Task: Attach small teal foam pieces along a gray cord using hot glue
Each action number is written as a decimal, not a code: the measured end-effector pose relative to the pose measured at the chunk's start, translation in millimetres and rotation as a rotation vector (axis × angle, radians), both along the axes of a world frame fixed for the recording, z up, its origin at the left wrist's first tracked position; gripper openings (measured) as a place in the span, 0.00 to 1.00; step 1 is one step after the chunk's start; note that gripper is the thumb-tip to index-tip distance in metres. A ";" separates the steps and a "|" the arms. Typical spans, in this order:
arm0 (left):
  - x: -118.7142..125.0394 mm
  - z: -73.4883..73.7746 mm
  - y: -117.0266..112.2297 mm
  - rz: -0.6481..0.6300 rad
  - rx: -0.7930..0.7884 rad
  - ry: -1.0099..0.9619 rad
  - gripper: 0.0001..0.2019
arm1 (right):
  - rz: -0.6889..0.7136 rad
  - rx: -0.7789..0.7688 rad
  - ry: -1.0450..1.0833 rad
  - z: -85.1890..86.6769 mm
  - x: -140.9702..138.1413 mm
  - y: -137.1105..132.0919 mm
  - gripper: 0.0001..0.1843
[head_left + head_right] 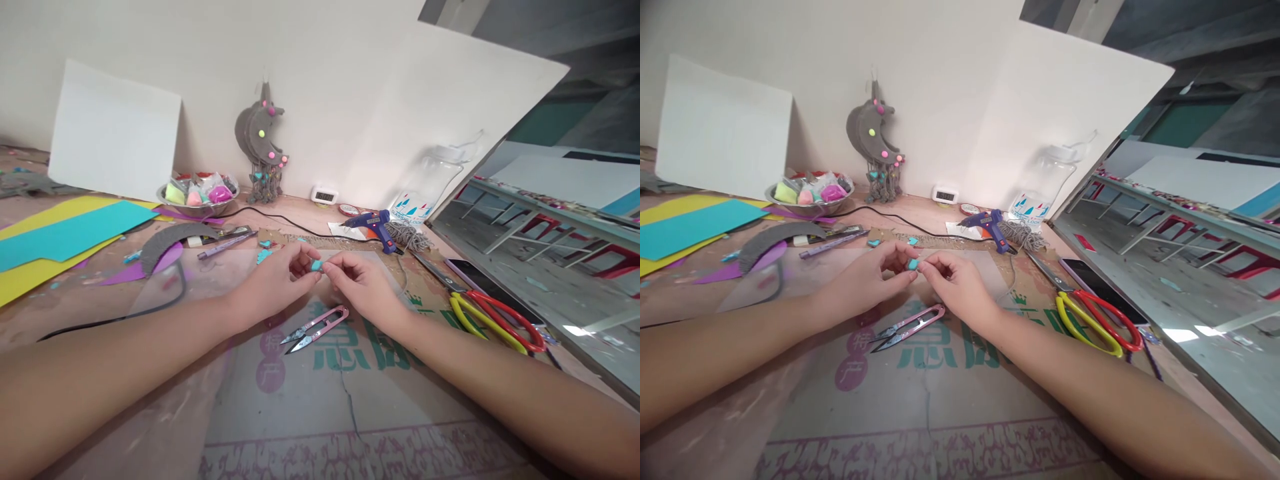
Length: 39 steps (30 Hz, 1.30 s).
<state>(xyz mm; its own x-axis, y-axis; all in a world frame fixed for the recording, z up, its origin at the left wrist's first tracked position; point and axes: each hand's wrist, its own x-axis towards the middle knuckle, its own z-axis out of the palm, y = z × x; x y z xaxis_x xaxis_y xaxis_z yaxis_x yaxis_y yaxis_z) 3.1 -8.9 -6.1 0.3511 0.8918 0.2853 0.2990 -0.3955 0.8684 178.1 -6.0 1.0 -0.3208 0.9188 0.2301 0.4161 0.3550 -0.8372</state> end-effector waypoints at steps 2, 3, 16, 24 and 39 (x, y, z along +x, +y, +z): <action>0.5 1.7 -1.3 -0.005 -0.039 -0.027 0.17 | -0.008 -0.028 0.020 0.5 0.7 0.5 0.14; 0.2 2.4 -1.6 -0.001 -0.055 -0.045 0.21 | -0.017 -0.035 0.027 0.8 1.1 0.8 0.15; -6.0 11.5 -1.1 0.121 -0.071 0.109 0.14 | 0.005 -0.005 0.016 0.5 2.6 1.2 0.15; -5.8 9.9 -0.1 0.124 -0.040 0.104 0.13 | 0.061 0.059 0.000 0.0 1.6 0.0 0.09; -5.2 10.8 -2.8 0.107 -0.007 0.162 0.12 | 0.039 0.031 -0.010 -2.9 2.1 1.6 0.10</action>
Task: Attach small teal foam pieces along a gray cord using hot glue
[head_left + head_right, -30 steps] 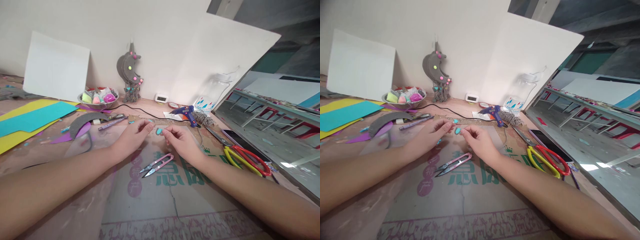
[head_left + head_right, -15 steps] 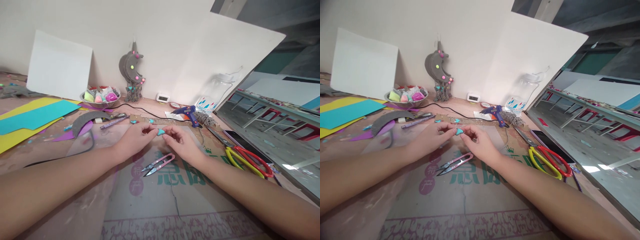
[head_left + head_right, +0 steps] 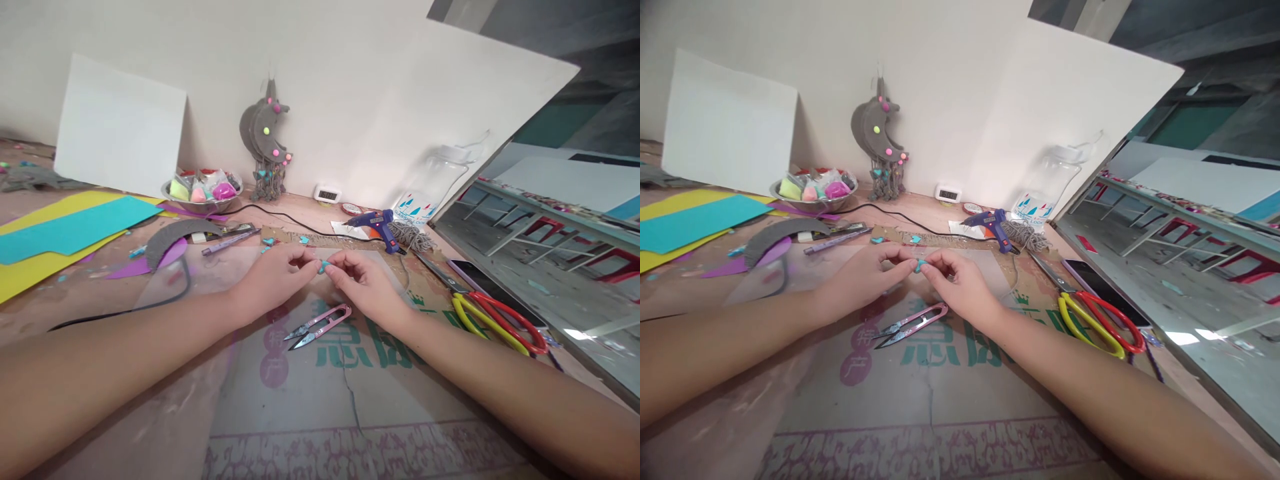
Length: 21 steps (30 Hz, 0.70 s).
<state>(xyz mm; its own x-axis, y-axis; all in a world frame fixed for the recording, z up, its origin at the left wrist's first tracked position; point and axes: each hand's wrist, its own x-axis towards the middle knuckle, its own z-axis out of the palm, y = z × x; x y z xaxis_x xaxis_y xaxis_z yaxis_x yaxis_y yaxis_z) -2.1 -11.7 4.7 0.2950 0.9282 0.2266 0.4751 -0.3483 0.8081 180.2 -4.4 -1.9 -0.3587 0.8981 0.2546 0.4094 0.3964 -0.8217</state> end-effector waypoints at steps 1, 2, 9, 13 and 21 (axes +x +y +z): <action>-0.2 -0.6 0.4 -0.006 0.006 0.004 0.12 | -0.004 0.001 -0.001 0.0 -0.2 -0.1 0.10; -0.4 -1.0 0.8 -0.015 0.019 0.005 0.12 | -0.007 -0.001 -0.003 0.1 -0.6 -0.4 0.10; 0.4 1.0 -0.8 -0.022 -0.003 -0.032 0.11 | -0.003 -0.034 -0.015 1.3 -0.7 -1.1 0.13; 1.8 2.1 -2.0 -0.015 -0.018 -0.065 0.10 | 0.011 -0.051 0.012 1.3 3.4 1.7 0.17; -1.0 0.1 0.1 0.024 -0.006 -0.044 0.12 | -0.030 0.082 -0.070 7.3 1.3 0.0 0.11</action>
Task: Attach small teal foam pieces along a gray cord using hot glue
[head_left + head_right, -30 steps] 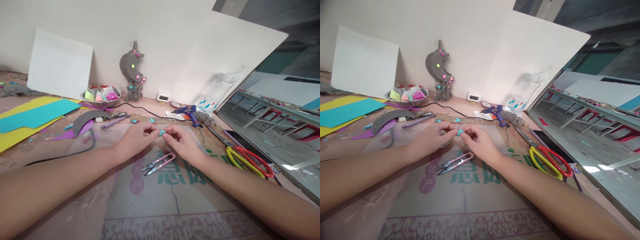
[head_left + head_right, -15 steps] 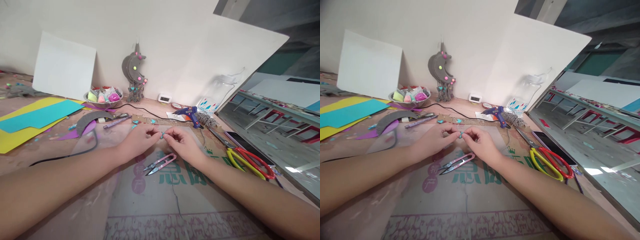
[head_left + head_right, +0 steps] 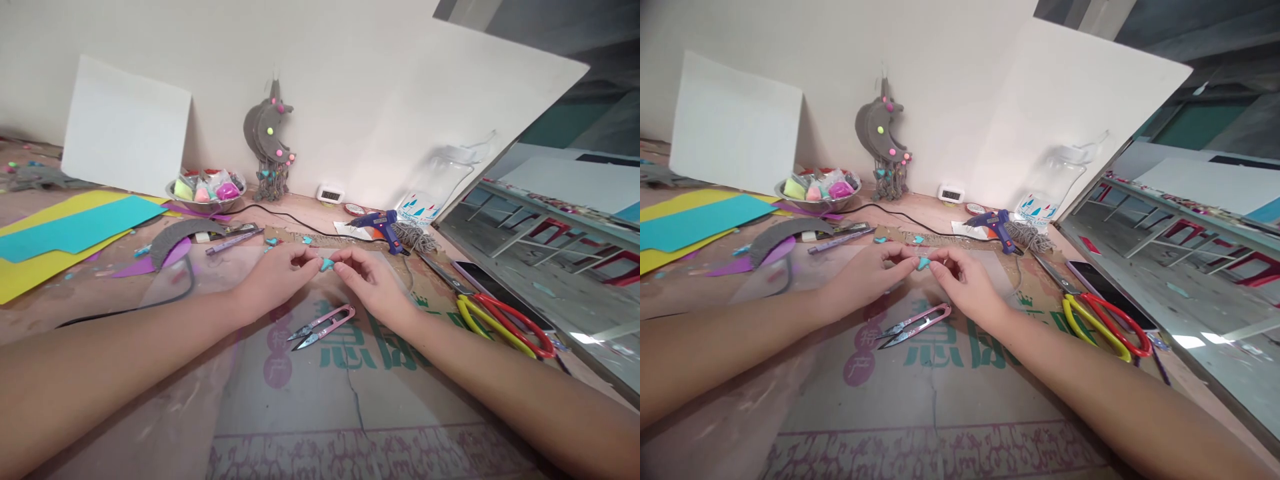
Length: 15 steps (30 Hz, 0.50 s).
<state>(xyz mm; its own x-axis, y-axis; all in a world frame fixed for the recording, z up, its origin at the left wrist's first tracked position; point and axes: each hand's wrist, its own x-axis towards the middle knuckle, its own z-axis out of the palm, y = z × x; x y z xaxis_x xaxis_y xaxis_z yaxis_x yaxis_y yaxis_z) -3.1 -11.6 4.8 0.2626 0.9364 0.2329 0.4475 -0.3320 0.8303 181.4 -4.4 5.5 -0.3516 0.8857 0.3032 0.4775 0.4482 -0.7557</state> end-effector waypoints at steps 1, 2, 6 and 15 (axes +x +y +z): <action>0.1 -0.1 0.1 0.004 0.003 0.005 0.12 | 0.002 -0.008 -0.001 -0.2 -0.5 -0.1 0.11; 0.2 -0.2 0.2 0.006 0.009 0.009 0.12 | 0.005 -0.016 0.000 -0.5 -0.8 0.0 0.10; 0.6 -1.0 0.1 -0.014 0.018 0.024 0.12 | 0.008 -0.014 -0.002 -1.8 -1.6 0.7 0.09; 0.6 -1.9 -1.6 -0.059 -0.036 0.008 0.11 | -0.036 -0.008 -0.032 -0.1 -3.9 -1.1 0.09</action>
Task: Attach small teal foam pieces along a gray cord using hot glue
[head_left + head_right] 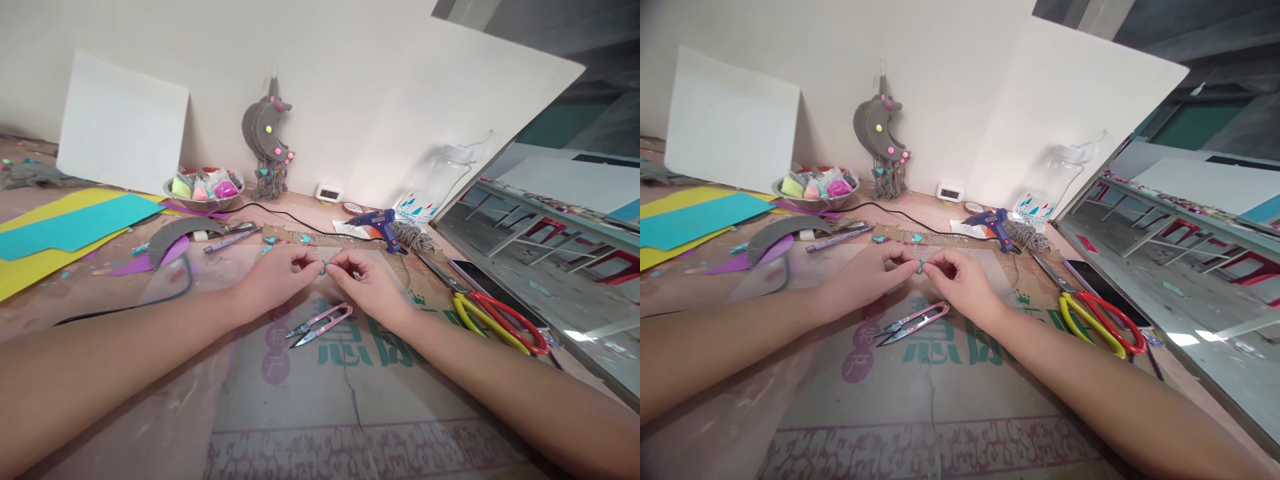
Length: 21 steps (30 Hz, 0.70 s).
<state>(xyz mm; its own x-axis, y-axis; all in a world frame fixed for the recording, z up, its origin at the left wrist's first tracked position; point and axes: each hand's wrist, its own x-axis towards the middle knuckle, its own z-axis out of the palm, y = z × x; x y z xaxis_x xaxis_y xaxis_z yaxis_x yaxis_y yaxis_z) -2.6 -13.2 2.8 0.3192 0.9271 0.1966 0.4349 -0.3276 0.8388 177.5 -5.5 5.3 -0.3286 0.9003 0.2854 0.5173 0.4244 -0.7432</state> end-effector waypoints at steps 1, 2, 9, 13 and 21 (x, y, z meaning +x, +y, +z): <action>0.4 0.1 0.0 0.004 0.004 0.001 0.11 | 0.003 0.000 -0.003 -0.3 0.4 0.1 0.09; 0.8 0.4 0.1 0.010 0.008 0.001 0.11 | 0.010 0.003 -0.005 -0.7 1.0 0.3 0.09; 0.8 3.9 -0.3 0.020 0.020 -0.003 0.12 | 0.050 0.020 0.008 -0.1 4.7 1.4 0.13; -0.5 1.9 1.1 0.027 0.029 0.006 0.11 | 0.033 -0.002 0.008 0.5 2.9 1.2 0.12; -0.1 1.9 1.2 -0.017 0.006 -0.021 0.13 | 0.028 0.017 0.000 0.9 1.8 0.4 0.13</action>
<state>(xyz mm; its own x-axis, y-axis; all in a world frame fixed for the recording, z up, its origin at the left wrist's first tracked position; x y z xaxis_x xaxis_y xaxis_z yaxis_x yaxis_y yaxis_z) -2.7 -12.0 4.7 0.3308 0.9202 0.2092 0.4117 -0.3402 0.8454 179.3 -5.2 6.2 -0.3536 0.8858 0.3006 0.5054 0.4513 -0.7355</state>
